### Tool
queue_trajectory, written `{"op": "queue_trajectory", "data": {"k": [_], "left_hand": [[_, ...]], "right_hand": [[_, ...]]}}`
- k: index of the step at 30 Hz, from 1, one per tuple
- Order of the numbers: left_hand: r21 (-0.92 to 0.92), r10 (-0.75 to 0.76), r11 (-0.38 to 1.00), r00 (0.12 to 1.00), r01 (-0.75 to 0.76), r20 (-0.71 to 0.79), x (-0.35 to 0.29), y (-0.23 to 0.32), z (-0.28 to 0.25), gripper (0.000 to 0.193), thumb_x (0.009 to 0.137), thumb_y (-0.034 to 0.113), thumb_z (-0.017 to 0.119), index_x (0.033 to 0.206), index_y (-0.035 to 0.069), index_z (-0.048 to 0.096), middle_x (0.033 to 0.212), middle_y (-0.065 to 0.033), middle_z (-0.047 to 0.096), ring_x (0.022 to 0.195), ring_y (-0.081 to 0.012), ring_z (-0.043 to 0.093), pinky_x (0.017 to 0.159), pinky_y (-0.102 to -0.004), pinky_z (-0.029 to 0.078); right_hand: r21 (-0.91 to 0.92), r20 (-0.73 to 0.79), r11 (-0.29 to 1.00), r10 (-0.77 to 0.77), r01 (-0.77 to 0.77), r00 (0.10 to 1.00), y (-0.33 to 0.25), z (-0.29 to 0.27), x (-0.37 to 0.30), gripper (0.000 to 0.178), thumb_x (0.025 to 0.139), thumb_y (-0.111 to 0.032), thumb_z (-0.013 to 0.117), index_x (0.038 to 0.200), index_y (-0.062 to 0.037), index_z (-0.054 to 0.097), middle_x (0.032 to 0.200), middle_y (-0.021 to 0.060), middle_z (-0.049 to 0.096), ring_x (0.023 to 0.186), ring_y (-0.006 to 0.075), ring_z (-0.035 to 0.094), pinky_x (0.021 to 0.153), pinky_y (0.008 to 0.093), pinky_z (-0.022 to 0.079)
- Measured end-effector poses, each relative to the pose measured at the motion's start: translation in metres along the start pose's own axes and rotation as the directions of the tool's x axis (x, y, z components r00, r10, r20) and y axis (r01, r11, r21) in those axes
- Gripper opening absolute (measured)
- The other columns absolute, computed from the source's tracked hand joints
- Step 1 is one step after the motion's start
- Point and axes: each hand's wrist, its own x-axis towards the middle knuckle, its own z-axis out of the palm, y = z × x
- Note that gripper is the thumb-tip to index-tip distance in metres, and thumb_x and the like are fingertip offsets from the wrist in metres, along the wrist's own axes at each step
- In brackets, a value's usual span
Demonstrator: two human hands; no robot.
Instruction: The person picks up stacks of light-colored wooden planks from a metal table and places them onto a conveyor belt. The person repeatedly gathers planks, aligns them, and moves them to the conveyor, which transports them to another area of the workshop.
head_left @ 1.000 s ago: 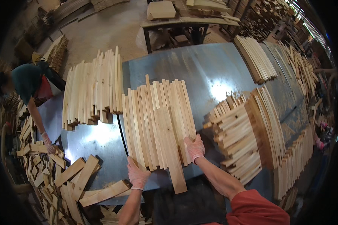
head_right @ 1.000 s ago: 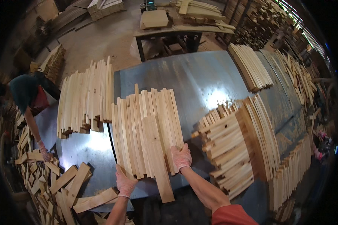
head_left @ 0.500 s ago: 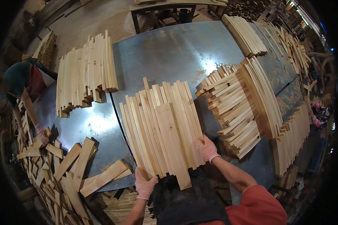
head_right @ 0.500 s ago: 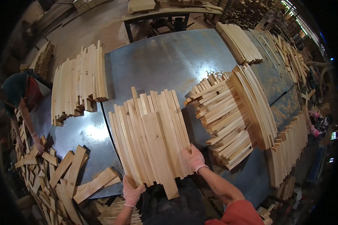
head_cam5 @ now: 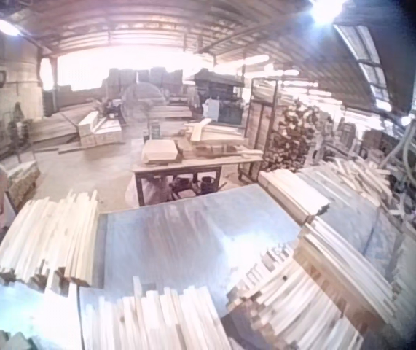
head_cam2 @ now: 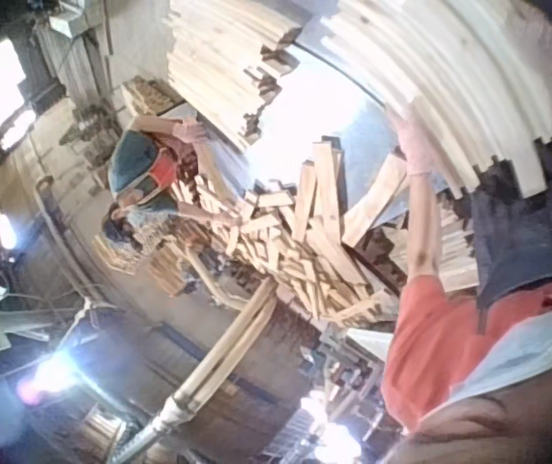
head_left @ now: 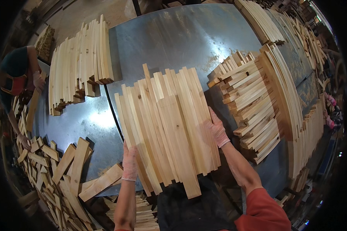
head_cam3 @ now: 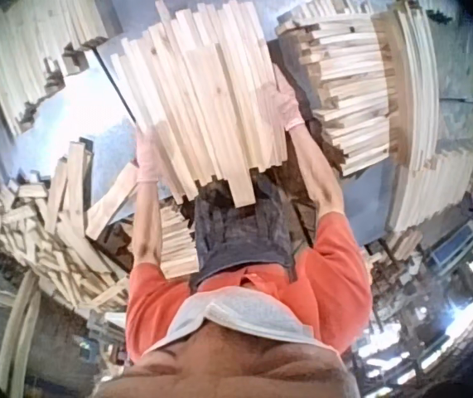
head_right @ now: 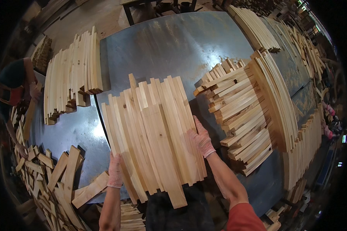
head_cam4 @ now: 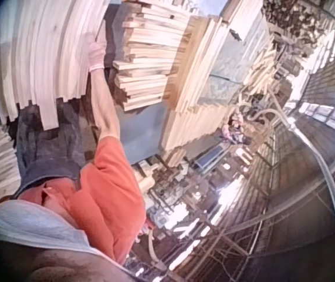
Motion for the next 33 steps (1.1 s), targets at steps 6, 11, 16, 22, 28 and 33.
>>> {"op": "queue_trajectory", "data": {"k": [6, 11, 16, 22, 28, 33], "left_hand": [[-0.391, -0.221, 0.879, 0.960, 0.272, 0.170, 0.001, 0.028, -0.006, 0.081, 0.090, 0.031, 0.083, 0.157, 0.002, 0.048, 0.139, -0.0138, 0.065, 0.122, -0.0285, 0.068, 0.103, -0.0445, 0.058], [-0.397, -0.158, 0.881, 0.950, 0.258, 0.268, 0.005, -0.027, -0.024, 0.063, 0.086, 0.027, 0.083, 0.138, 0.000, 0.061, 0.116, -0.0099, 0.072, 0.103, -0.0251, 0.073, 0.094, -0.0425, 0.061], [-0.511, -0.173, 0.813, 0.954, 0.280, 0.246, -0.080, -0.001, -0.018, 0.074, 0.082, 0.026, 0.085, 0.144, -0.004, 0.057, 0.123, -0.0134, 0.071, 0.110, -0.0246, 0.070, 0.098, -0.0403, 0.058], [-0.661, -0.084, 0.738, 0.990, 0.138, 0.112, -0.166, -0.021, -0.036, 0.067, 0.087, 0.013, 0.079, 0.148, -0.003, 0.057, 0.129, -0.0103, 0.071, 0.114, -0.0212, 0.069, 0.102, -0.0363, 0.056], [-0.787, 0.041, 0.585, 0.976, -0.198, -0.215, -0.298, -0.019, -0.045, 0.057, 0.089, 0.015, 0.083, 0.140, 0.001, 0.062, 0.127, -0.0086, 0.072, 0.113, -0.0199, 0.069, 0.102, -0.0369, 0.056], [-0.731, -0.054, 0.587, 0.884, -0.348, -0.464, -0.428, -0.064, -0.036, 0.061, 0.089, 0.021, 0.084, 0.142, 0.003, 0.061, 0.127, -0.0067, 0.071, 0.115, -0.0174, 0.067, 0.107, -0.0353, 0.052]], "right_hand": [[0.352, 0.054, 0.906, 0.231, -0.235, 0.971, 0.016, -0.002, 0.001, 0.073, 0.100, -0.019, 0.075, 0.164, -0.0018, 0.045, 0.147, 0.0113, 0.065, 0.131, 0.0205, 0.062, 0.115, 0.0341, 0.048], [0.388, 0.239, 0.843, 0.300, -0.374, 0.924, 0.008, -0.006, -0.018, 0.065, 0.095, -0.015, 0.080, 0.153, 0.0010, 0.056, 0.134, 0.0098, 0.071, 0.116, 0.0180, 0.069, 0.103, 0.0337, 0.056], [0.335, 0.293, 0.856, 0.302, -0.393, 0.907, 0.002, -0.014, -0.056, 0.062, 0.092, -0.010, 0.081, 0.150, -0.0008, 0.060, 0.128, 0.0080, 0.073, 0.110, 0.0162, 0.071, 0.096, 0.0340, 0.059], [0.277, 0.460, 0.884, 0.221, -0.376, 0.860, -0.056, -0.013, -0.080, 0.059, 0.089, -0.010, 0.081, 0.145, -0.0010, 0.063, 0.121, 0.0074, 0.075, 0.102, 0.0180, 0.072, 0.090, 0.0333, 0.059], [0.005, 0.695, 0.987, 0.110, -0.158, 0.710, -0.112, 0.021, -0.087, 0.052, 0.082, -0.018, 0.078, 0.130, 0.0009, 0.068, 0.105, 0.0040, 0.072, 0.083, 0.0124, 0.066, 0.072, 0.0286, 0.053], [0.183, 0.878, 0.972, -0.095, -0.146, 0.469, -0.166, 0.088, -0.161, 0.068, 0.076, -0.017, 0.082, 0.137, 0.0071, 0.061, 0.110, 0.0073, 0.073, 0.091, 0.0175, 0.069, 0.081, 0.0318, 0.056]]}}
